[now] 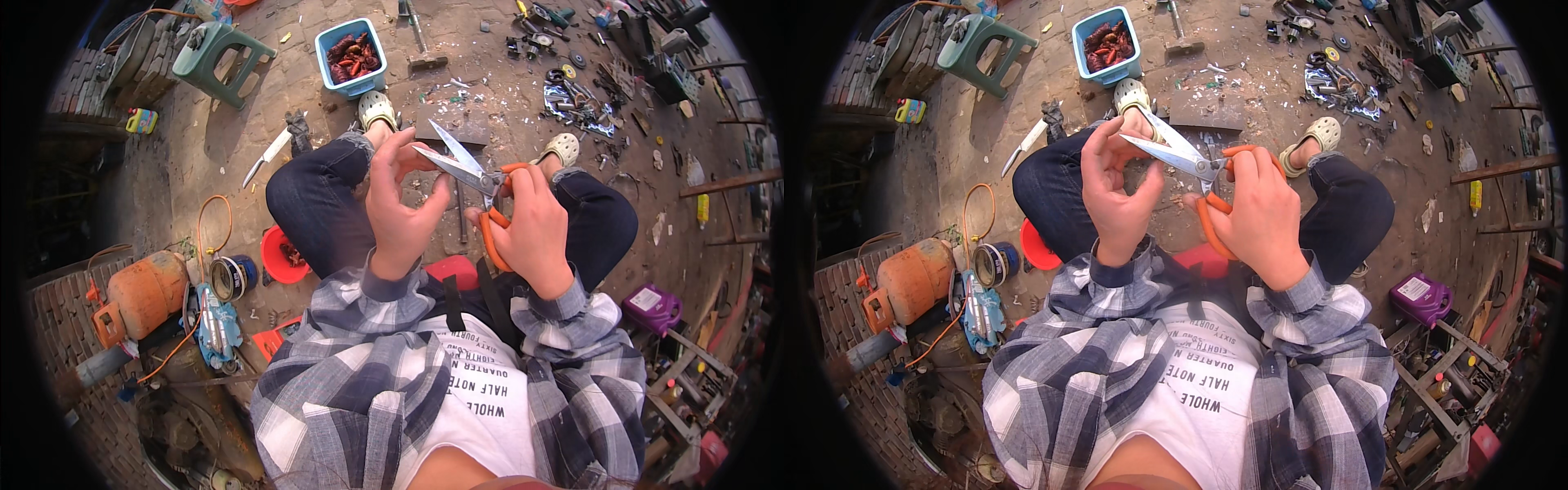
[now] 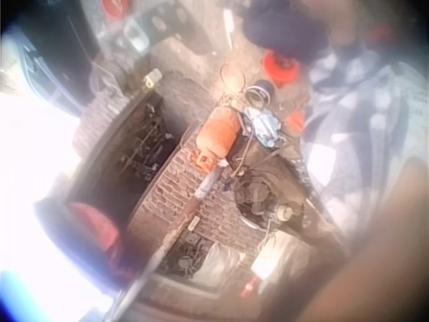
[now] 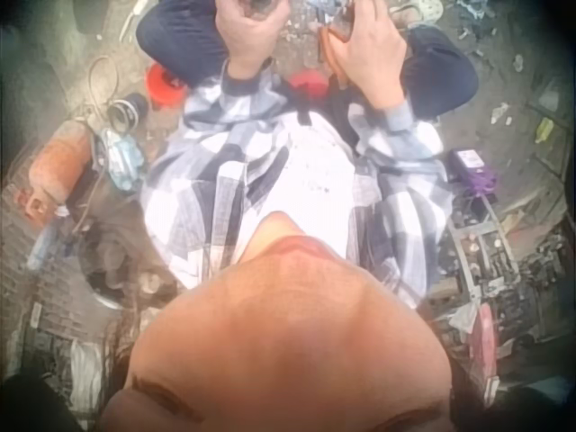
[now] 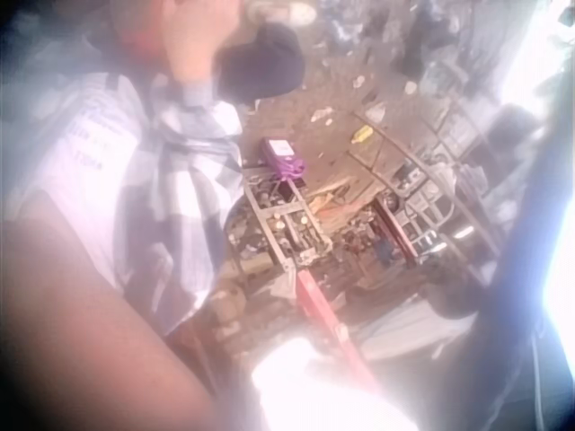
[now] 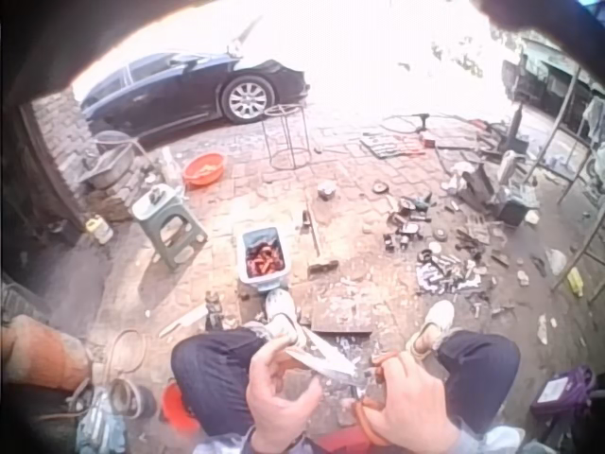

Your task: The person sits on the ground and uses a hammer and orange-handled shears to shape small metal pieces. They repeatedly strike the pieces on a metal plate and trim them with the shears.

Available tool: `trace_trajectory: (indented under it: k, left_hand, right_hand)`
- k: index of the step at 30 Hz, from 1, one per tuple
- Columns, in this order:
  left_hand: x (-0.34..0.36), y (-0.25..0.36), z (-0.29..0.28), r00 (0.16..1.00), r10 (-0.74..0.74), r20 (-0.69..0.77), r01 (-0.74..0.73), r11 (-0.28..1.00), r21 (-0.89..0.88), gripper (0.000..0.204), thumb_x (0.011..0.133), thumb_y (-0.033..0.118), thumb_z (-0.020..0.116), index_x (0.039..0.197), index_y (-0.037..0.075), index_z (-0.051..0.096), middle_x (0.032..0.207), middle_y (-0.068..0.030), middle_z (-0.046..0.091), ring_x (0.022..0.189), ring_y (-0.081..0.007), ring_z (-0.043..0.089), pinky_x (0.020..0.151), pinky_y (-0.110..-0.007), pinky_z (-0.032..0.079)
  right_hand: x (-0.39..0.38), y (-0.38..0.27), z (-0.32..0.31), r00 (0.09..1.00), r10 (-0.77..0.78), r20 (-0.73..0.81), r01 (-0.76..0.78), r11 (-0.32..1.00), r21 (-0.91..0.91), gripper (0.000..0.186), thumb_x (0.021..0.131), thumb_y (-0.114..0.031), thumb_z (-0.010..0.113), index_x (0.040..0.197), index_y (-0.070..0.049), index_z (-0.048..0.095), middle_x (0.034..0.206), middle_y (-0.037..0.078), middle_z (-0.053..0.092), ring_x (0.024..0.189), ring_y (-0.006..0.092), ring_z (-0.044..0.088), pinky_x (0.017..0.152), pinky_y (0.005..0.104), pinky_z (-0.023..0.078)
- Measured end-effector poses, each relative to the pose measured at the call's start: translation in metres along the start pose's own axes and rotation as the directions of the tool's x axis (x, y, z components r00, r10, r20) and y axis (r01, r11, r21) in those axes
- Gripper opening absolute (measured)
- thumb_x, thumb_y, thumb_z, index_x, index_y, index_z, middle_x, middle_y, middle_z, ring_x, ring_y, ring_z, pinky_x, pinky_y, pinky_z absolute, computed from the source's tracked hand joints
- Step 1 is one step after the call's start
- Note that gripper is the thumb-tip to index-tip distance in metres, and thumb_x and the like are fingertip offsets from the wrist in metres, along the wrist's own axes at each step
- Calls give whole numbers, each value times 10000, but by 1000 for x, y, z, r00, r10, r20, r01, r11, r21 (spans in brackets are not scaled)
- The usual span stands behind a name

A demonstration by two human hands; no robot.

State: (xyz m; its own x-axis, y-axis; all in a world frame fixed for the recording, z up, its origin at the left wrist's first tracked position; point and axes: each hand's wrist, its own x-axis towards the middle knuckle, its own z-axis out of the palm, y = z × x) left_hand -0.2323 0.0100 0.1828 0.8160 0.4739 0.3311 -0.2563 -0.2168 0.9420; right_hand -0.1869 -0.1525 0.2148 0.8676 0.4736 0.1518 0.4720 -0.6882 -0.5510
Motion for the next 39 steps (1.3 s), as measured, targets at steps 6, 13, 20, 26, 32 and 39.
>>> trace_trajectory:
  k: [6,13,20,26,32,39]
  left_hand:
    - [0,1,0,1000,8,-2,-8,1000,25,628,716,-135,642,1287,-13,410,1017,-90,571,938,-164,594,860,-282,459]
    - [0,0,-1,1000,29,4,-29,997,68,641,714,-127,649,1297,-11,409,1008,-82,570,935,-161,598,862,-280,457]
    - [0,-1,-1,999,38,5,-38,997,72,647,717,-120,657,1303,-7,408,1014,-80,573,943,-159,603,863,-279,460]
    - [-1,-2,-2,999,47,6,-47,994,103,645,721,-119,659,1305,-4,412,1022,-77,579,945,-154,605,859,-274,464]
    - [0,-3,-2,998,70,0,-69,988,135,641,719,-117,667,1301,-5,420,1026,-76,598,941,-150,608,854,-270,469]
    - [0,-3,-1,997,78,-3,-76,982,172,642,723,-114,666,1305,-6,417,1039,-87,611,943,-149,612,857,-272,471]
  right_hand:
    - [1,2,0,997,-53,-63,54,999,4,535,663,-357,807,978,-20,534,819,78,519,694,279,579,563,365,464]
    - [2,1,-1,997,-51,-62,52,999,1,540,666,-364,804,988,-19,541,817,72,525,678,269,578,553,357,462]
    - [1,1,-3,1000,-8,14,9,999,-54,536,676,-423,793,965,-33,567,858,41,531,760,210,588,595,324,486]
    - [2,2,-3,1000,-13,8,13,999,-50,538,671,-398,799,989,-27,573,865,42,545,769,207,597,597,324,491]
    - [2,0,-6,1000,-19,21,20,998,-66,532,666,-386,802,987,-28,573,877,43,552,780,205,600,605,320,497]
    - [4,1,-6,1000,-32,1,31,997,-71,530,661,-389,804,983,-34,578,882,39,555,793,197,602,606,317,498]
